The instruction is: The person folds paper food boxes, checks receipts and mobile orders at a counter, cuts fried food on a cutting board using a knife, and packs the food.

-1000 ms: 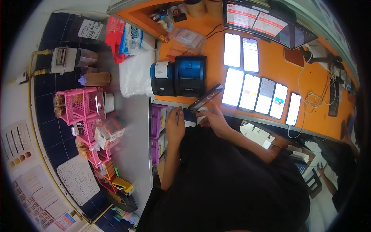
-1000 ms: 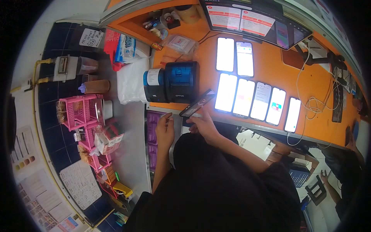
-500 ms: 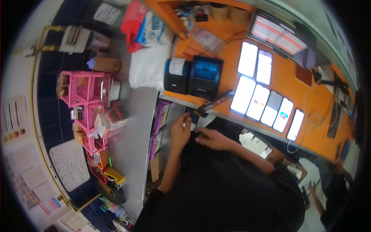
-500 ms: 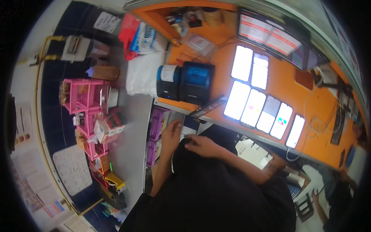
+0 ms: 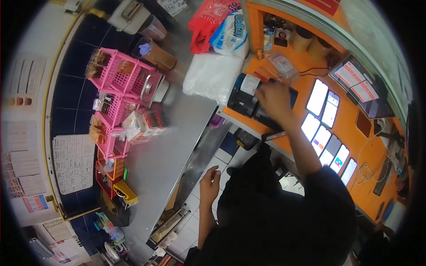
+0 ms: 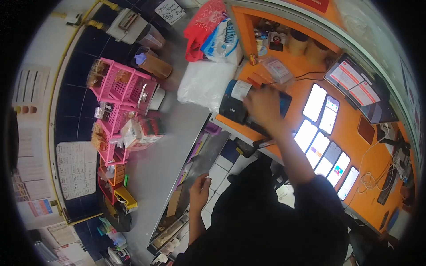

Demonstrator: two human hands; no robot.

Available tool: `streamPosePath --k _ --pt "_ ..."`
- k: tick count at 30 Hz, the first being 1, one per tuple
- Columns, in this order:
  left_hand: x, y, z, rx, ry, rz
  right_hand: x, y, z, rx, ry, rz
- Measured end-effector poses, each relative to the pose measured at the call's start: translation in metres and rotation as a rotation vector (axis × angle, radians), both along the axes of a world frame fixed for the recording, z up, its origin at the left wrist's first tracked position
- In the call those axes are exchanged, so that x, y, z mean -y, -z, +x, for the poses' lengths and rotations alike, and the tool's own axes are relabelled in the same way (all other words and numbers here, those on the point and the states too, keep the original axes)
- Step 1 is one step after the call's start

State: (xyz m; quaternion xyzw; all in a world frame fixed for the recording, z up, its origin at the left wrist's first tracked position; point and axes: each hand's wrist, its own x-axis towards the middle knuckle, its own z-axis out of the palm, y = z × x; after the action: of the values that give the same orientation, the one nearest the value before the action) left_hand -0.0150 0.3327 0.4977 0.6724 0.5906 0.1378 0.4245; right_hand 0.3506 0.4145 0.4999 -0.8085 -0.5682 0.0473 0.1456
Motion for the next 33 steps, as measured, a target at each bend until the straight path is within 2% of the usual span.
streamPosePath --k 3,4,6,8,9,10,12,13,17,20,22,23,25,26,29,32,33 --pt "0.015 0.009 -0.051 0.067 -0.074 -0.004 -0.053 0.023 0.034 0.155 0.085 0.098" --pt "0.018 0.012 -0.068 0.107 -0.112 -0.010 -0.071 0.026 0.047 -0.088 0.056 -0.193" --pt "0.025 0.019 -0.101 0.120 -0.144 -0.011 -0.084 0.032 0.050 -0.314 0.031 -0.460" --pt "0.031 0.023 -0.132 0.210 -0.201 -0.038 -0.089 0.032 0.044 -0.223 0.031 -0.514" --pt "0.034 0.029 -0.149 0.232 -0.200 -0.030 -0.077 0.022 0.028 -0.153 0.038 -0.288" --pt "0.035 0.037 -0.165 0.276 -0.212 -0.049 -0.076 0.020 0.022 -0.134 0.041 -0.280" --pt "0.033 0.044 -0.188 0.338 -0.225 -0.074 -0.071 0.022 0.012 -0.387 -0.106 -0.085" --pt "0.032 0.042 -0.199 0.302 -0.205 -0.069 -0.068 0.027 0.006 -0.369 -0.103 -0.015" --pt "0.023 0.030 -0.231 0.233 -0.155 -0.045 -0.040 -0.003 -0.034 -0.376 -0.106 0.013" --pt "0.013 0.033 -0.237 0.188 -0.137 0.014 -0.020 -0.005 -0.048 -0.095 -0.310 0.061" --pt "0.007 0.044 -0.236 0.240 -0.188 0.046 -0.011 -0.015 -0.051 0.049 -0.301 -0.085" --pt "0.005 0.044 -0.233 0.242 -0.194 0.054 -0.006 -0.012 -0.049 0.052 -0.308 -0.078" --pt "0.004 0.031 -0.218 0.233 -0.153 0.017 0.006 -0.001 -0.037 0.065 -0.239 0.137" --pt "0.004 0.031 -0.211 0.228 -0.162 0.015 0.006 0.004 -0.031 0.059 -0.247 0.135" --pt "0.006 0.035 -0.191 0.351 -0.131 -0.088 0.010 0.007 -0.020 0.010 -0.159 0.065" --pt "0.006 0.041 -0.172 0.376 -0.083 -0.056 -0.002 -0.018 -0.014 -0.045 -0.131 -0.010" --pt "0.004 0.049 -0.168 0.384 -0.098 -0.037 -0.022 -0.037 0.002 -0.518 -0.069 0.308"
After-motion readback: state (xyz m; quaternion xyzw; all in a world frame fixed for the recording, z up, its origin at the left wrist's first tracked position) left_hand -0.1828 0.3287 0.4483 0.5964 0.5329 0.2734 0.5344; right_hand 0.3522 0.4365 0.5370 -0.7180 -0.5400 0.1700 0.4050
